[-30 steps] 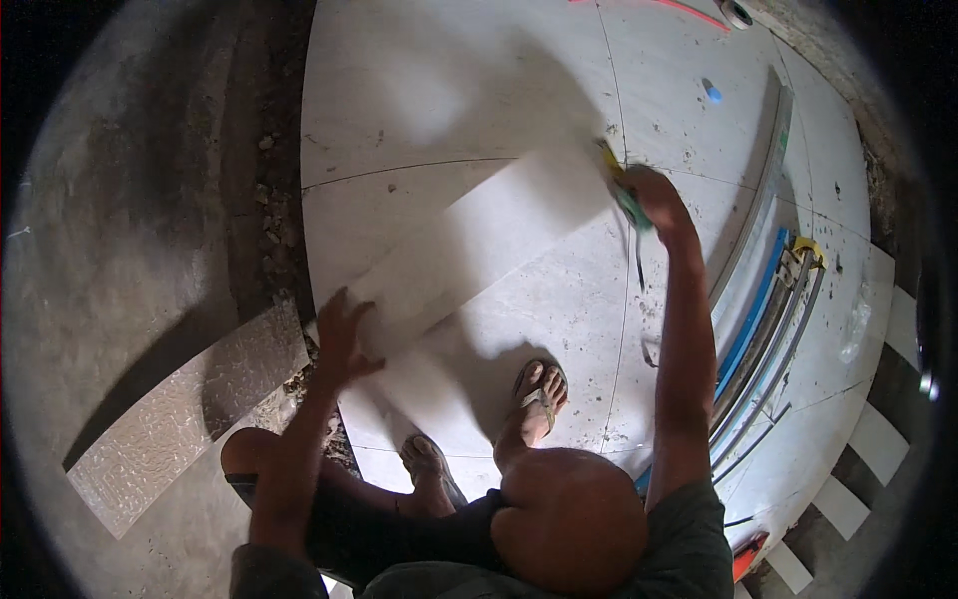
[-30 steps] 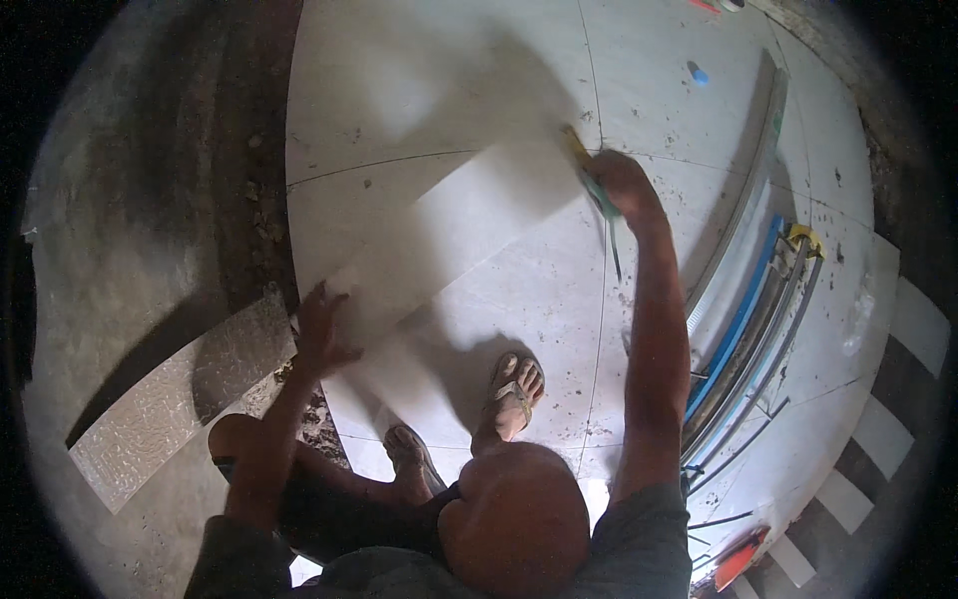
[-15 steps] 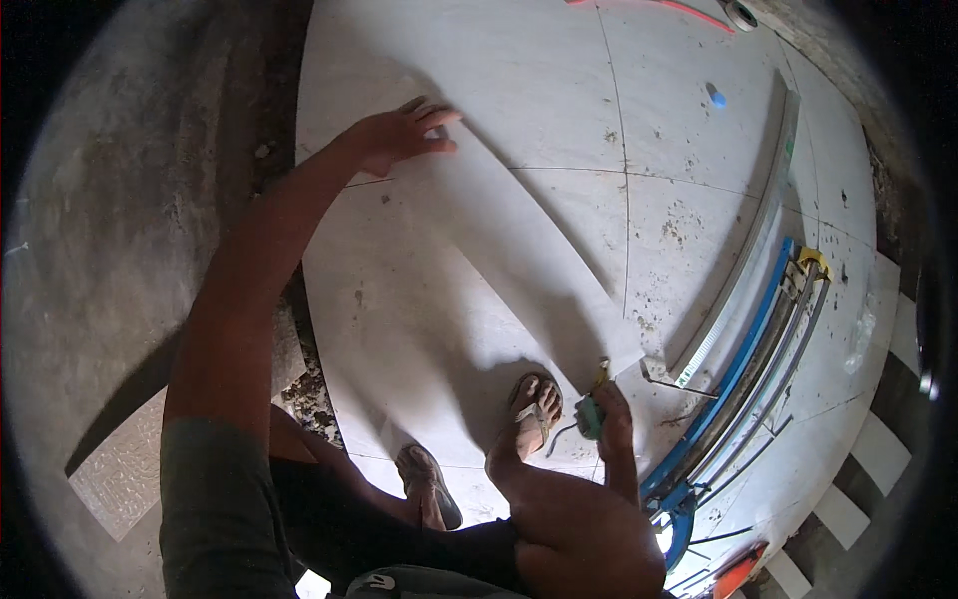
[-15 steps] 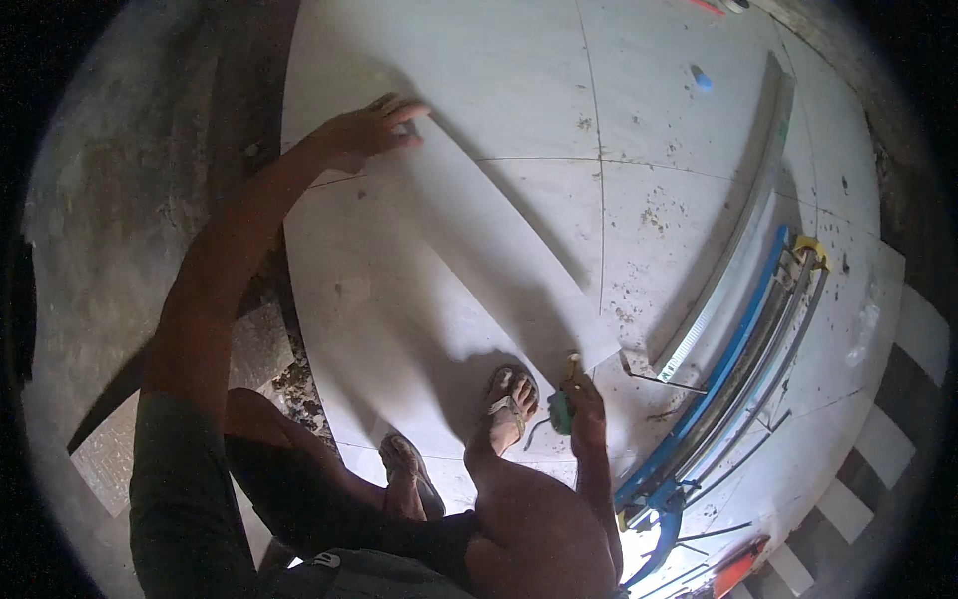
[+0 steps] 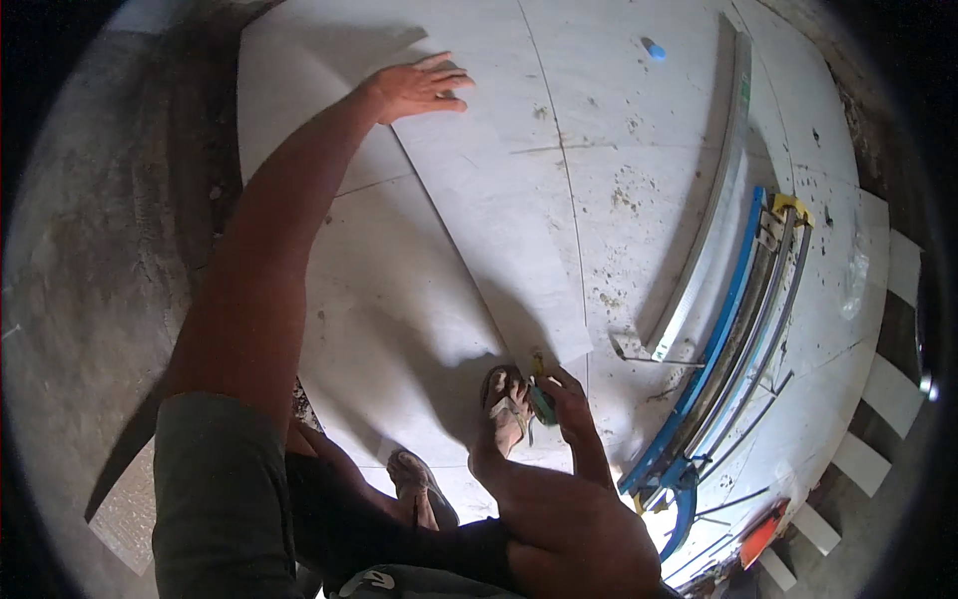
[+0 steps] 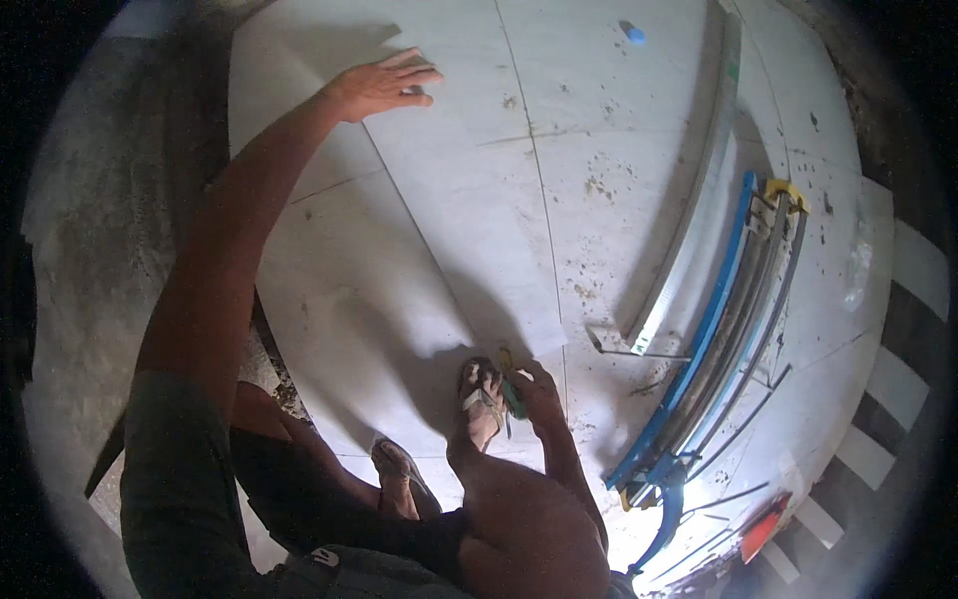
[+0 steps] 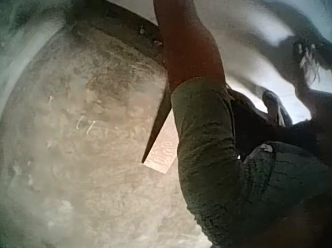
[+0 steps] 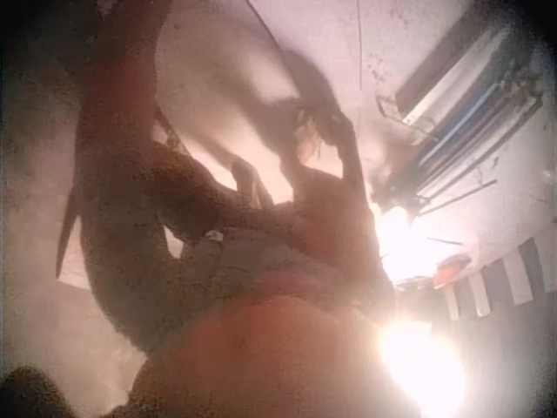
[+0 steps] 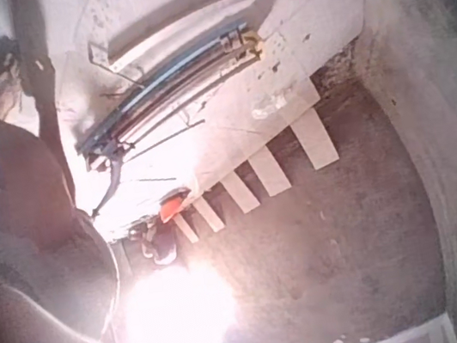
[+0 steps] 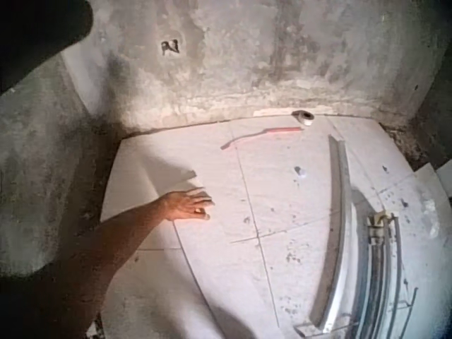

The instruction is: The person measures a tile piece with a tape measure, cuts it using a manual tile cutter, and fits the cut tile onto the floor.

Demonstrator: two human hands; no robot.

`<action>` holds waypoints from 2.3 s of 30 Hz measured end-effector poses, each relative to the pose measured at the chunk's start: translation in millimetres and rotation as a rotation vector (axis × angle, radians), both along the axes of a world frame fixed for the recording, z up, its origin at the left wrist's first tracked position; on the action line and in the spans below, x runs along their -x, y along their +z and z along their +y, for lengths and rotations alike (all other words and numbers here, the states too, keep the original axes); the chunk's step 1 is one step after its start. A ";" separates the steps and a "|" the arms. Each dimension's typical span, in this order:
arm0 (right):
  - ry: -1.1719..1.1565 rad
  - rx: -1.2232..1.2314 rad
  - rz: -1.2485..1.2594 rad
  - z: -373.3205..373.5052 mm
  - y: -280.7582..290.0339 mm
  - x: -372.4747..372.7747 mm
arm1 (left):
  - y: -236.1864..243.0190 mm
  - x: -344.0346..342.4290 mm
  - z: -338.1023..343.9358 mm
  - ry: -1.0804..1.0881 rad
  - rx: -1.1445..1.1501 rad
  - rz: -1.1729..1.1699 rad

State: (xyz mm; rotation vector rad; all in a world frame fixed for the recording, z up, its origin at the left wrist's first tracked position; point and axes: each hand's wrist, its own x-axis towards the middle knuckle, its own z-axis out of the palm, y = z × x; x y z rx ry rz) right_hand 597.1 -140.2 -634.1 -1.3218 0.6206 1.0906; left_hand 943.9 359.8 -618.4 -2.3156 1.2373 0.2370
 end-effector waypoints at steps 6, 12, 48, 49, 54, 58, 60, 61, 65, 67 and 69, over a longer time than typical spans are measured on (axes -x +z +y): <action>0.138 0.061 0.050 -12.2 8.2 -16.4 | 4.3 -12.9 -56.0 0.065 -0.203 0.036; 0.195 0.007 -0.085 29.9 7.2 -28.0 | 8.4 -14.5 2.4 0.014 -0.143 -0.111; -0.058 -0.092 -0.151 94.6 17.7 -26.4 | 11.2 398.9 -241.4 2.159 1.275 0.650; -0.022 0.007 -0.291 103.7 24.6 -22.5 | 15.8 409.4 -241.6 2.205 1.402 0.697; 0.080 0.206 -0.347 109.3 35.1 -9.0 | 26.0 418.1 -272.8 1.643 1.830 0.603; 0.259 0.272 -0.919 126.8 24.6 3.9 | 19.4 423.0 -259.4 1.800 1.987 0.643; 0.361 0.283 -1.021 127.7 27.1 -0.4 | 15.7 426.9 -241.3 1.807 1.885 0.735; 0.368 0.292 -1.019 124.2 30.9 -4.4 | 13.4 427.5 -239.1 1.811 1.779 0.830; 0.435 0.236 -0.790 111.6 36.5 -7.9 | 28.8 419.3 -247.0 1.919 1.847 1.041; 0.255 0.035 -0.754 109.7 24.4 0.7 | 29.4 417.5 -242.1 1.910 1.720 0.993; 0.294 0.129 -0.945 112.1 24.5 7.1 | 26.2 414.4 -232.8 1.906 1.592 0.933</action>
